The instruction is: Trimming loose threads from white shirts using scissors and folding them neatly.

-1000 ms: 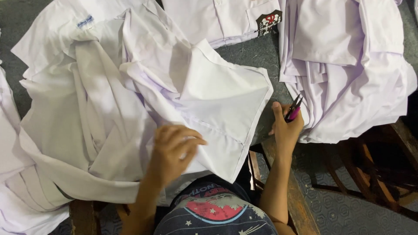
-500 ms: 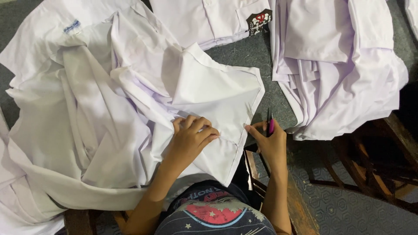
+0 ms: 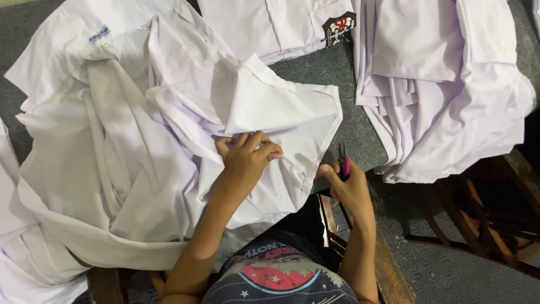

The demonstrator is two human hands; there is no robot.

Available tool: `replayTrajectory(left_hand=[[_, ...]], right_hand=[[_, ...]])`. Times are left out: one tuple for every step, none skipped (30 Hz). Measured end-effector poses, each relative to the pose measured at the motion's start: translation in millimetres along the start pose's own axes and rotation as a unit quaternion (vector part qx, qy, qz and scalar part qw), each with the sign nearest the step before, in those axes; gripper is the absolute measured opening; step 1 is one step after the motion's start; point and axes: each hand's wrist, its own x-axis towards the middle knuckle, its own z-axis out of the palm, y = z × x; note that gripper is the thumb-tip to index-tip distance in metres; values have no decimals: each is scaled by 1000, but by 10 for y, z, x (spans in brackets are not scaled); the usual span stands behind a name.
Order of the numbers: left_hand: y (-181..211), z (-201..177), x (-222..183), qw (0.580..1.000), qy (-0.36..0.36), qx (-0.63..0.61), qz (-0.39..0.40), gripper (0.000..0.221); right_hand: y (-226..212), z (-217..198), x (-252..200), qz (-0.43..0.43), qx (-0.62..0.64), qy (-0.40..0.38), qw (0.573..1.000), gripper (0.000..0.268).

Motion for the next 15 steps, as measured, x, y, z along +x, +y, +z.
replayTrajectory(left_hand=[[-4,11,6,1000,7,-4,8,13],[15,-33,13,1000,6,-4,8,13],[30,-81,23,1000,4,-15,11,13],[43,-132,31,1000,2,-27,14,13],[68,-232,20,1000,3,-24,12,13],[92,-334,7,999,0,-51,14,13],[119,-438,-7,997,-4,-78,16,12],[86,-524,-94,997,-3,-76,12,12],[52,-608,-187,992,1,-129,14,10],[21,-694,-281,983,5,-180,16,12],[4,-878,-361,984,6,-177,14,12],[-7,-1062,-438,983,-1,-180,-15,11],[-14,-1240,-509,982,-9,-185,-43,12],[-87,-1323,-646,982,-7,-183,-44,12],[-157,-1411,-791,985,0,-146,-91,20]], right_hand=[[135,-21,21,8,15,-33,999,35],[172,-15,34,8,15,-33,999,35],[202,-6,56,15,20,-47,999,37],[232,7,76,22,25,-62,998,39],[192,51,92,21,24,-66,997,39],[151,99,106,10,63,-41,997,38],[109,145,117,0,100,-17,995,37],[55,182,109,1,100,-21,995,37],[2,222,105,1,120,-1,993,34],[-52,263,100,2,141,20,990,32],[-73,288,117,1,141,16,990,32],[-98,310,137,-11,152,20,988,31],[-123,324,157,-23,161,25,986,30],[-196,328,157,-24,161,22,986,30],[-269,337,154,-27,150,3,988,29]])
